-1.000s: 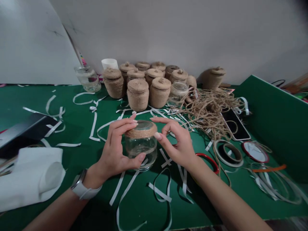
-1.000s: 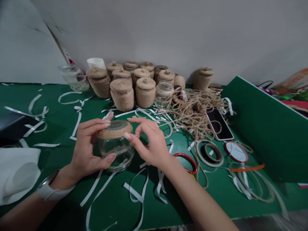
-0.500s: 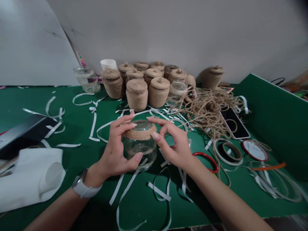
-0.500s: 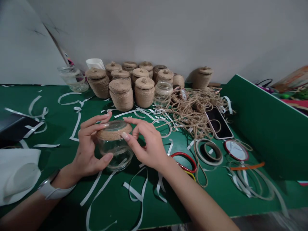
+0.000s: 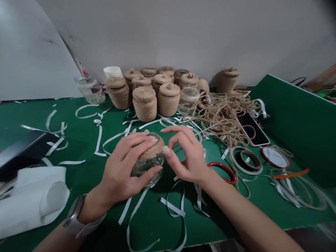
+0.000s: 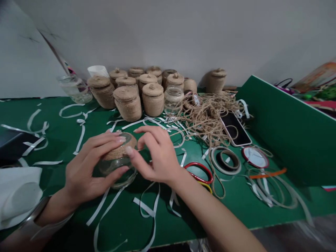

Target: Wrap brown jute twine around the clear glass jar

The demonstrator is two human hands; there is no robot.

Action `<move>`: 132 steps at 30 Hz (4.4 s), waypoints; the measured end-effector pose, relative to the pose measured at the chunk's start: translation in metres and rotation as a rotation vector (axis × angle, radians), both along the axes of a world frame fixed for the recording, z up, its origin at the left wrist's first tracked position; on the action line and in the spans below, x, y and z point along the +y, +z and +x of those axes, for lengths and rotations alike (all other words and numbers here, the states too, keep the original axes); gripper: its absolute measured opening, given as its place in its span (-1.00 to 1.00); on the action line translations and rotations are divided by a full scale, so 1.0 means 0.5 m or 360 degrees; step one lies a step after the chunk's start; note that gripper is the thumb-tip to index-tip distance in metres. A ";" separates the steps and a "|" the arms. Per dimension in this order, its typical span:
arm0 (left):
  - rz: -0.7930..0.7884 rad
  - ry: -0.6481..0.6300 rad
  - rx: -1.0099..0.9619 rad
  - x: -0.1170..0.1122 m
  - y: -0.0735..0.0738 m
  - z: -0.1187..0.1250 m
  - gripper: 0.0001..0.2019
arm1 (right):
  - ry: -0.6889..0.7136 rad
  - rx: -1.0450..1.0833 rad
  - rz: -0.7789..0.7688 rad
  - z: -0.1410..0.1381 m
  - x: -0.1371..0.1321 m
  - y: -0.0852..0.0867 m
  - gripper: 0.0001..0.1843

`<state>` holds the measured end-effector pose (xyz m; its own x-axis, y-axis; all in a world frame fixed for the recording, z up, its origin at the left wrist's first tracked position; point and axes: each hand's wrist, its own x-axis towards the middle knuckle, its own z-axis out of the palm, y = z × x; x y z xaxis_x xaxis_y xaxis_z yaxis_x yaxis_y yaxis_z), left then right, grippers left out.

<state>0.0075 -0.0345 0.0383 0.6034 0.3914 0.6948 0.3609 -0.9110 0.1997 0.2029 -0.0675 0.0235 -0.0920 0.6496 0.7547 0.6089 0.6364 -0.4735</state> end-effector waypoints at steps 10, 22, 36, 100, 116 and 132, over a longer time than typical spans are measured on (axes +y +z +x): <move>-0.0143 -0.0084 -0.0307 0.029 -0.029 -0.006 -0.64 | 0.0016 -0.0014 -0.0258 0.026 0.015 -0.004 -0.76; -0.0387 -0.0190 -0.0364 0.048 -0.080 -0.004 -0.22 | 0.0224 0.0598 -0.0593 0.002 0.016 -0.019 -0.70; -0.2049 -0.0300 -0.0786 0.034 -0.075 0.004 -0.10 | 0.0078 0.0529 -0.0388 0.011 0.019 -0.024 -0.71; -0.2860 -0.0682 -0.1179 0.009 -0.061 0.010 -0.58 | 0.0182 0.0386 -0.0449 0.007 0.009 -0.011 -0.24; -0.2824 -0.0474 -0.1340 0.019 -0.050 0.014 -0.48 | -0.0209 0.0459 -0.0077 0.012 -0.002 0.011 -0.73; -0.3234 -0.1181 -0.1051 0.015 -0.045 0.005 -0.34 | -0.0081 0.0542 -0.0260 -0.002 0.005 -0.019 -0.73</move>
<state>0.0100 -0.0268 0.0158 0.8587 0.5020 -0.1029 -0.3233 0.6866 0.6512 0.2018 -0.0652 0.0138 0.1814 0.7611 0.6228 0.4280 0.5091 -0.7468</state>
